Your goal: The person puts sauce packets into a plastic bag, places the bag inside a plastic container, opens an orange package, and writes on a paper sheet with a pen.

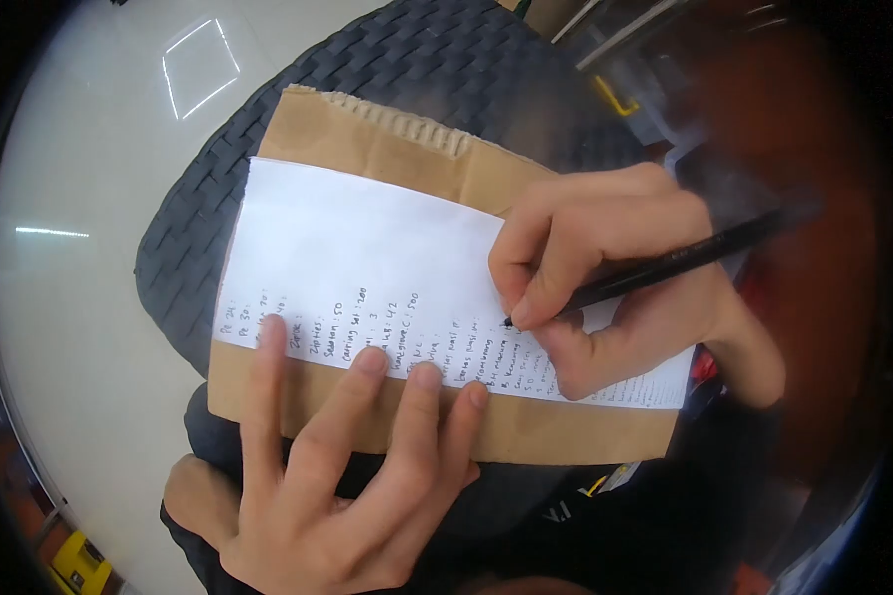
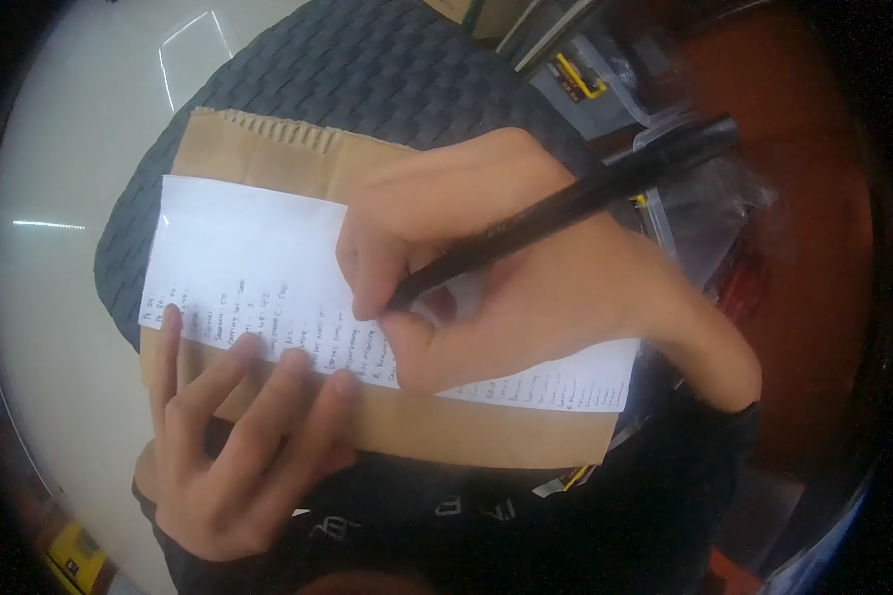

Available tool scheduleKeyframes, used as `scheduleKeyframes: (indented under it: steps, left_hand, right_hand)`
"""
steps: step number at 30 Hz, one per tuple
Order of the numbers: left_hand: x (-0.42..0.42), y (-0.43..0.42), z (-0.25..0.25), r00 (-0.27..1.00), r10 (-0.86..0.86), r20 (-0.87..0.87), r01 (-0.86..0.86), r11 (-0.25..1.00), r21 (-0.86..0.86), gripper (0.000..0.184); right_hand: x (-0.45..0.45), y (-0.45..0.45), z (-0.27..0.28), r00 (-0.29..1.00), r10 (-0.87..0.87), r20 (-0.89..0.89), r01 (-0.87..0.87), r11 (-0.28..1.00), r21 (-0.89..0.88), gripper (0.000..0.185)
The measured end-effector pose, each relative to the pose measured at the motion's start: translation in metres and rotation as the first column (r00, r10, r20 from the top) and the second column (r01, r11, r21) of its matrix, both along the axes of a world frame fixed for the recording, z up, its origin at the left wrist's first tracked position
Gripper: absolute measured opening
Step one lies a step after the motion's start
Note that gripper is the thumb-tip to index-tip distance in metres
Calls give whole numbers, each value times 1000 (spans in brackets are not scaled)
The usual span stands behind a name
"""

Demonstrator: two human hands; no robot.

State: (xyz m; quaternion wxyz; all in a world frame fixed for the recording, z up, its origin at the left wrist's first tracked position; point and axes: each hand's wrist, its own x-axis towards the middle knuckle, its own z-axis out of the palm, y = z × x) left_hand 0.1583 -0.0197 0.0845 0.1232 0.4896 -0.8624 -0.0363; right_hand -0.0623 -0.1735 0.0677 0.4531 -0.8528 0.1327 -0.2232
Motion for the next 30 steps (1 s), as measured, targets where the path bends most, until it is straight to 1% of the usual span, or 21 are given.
scheduleKeyframes:
  steps: [1, 4, 7, 10, 14, 17, 19, 21, 24, 26, 28, 30]
  left_hand:
    - [-6, -6, -6, 1000, -1, 5, 1, 1000, -6, 42]
    - [-1, -6, -19, 999, 6, -51, -5, 1000, 24, 41]
    - [8, 2, -20, 998, 15, -56, -13, 999, 34, 40]
    - [7, -1, -20, 998, 31, -56, -27, 997, 68, 40]
    - [3, -4, -23, 997, 57, -50, -53, 996, 75, 40]
    - [5, 2, -18, 995, 57, -77, -51, 996, 73, 40]
    - [6, 3, -12, 995, 65, -71, -59, 995, 81, 39]
    - [8, 7, -1, 996, 69, -60, -65, 995, 78, 39]
    - [8, 9, 1, 994, 87, -62, -81, 992, 97, 39]
    - [7, 9, 4, 995, 88, -49, -84, 992, 90, 38]
    - [5, 7, 9, 997, 73, -10, -73, 996, 47, 38]
    - [8, 8, 9, 998, 65, -24, -64, 997, 42, 38]
  right_hand:
    - [-4, -7, -8, 1000, 11, 12, -11, 1000, -3, 21]
    - [1, -7, -19, 1000, 4, 8, -4, 1000, 0, 22]
    - [12, 2, -18, 1000, -6, -19, 6, 1000, -24, 21]
    - [12, -2, -20, 1000, 4, -20, -4, 1000, -10, 20]
    - [12, -3, -26, 999, 9, 33, -8, 1000, -25, 19]
    - [12, -1, -24, 999, 2, 40, -1, 999, -43, 19]
    - [12, -2, -24, 998, 5, 65, -2, 999, -39, 19]
    - [14, 3, -13, 997, 2, 76, 1, 999, -38, 19]
    - [15, 5, -9, 998, -19, 64, 22, 999, -45, 19]
    - [16, 6, -7, 998, -15, 59, 19, 998, -60, 19]
    - [15, 6, -4, 999, -3, 54, 7, 997, -78, 20]
    - [15, 7, -2, 999, -7, 53, 12, 997, -79, 20]
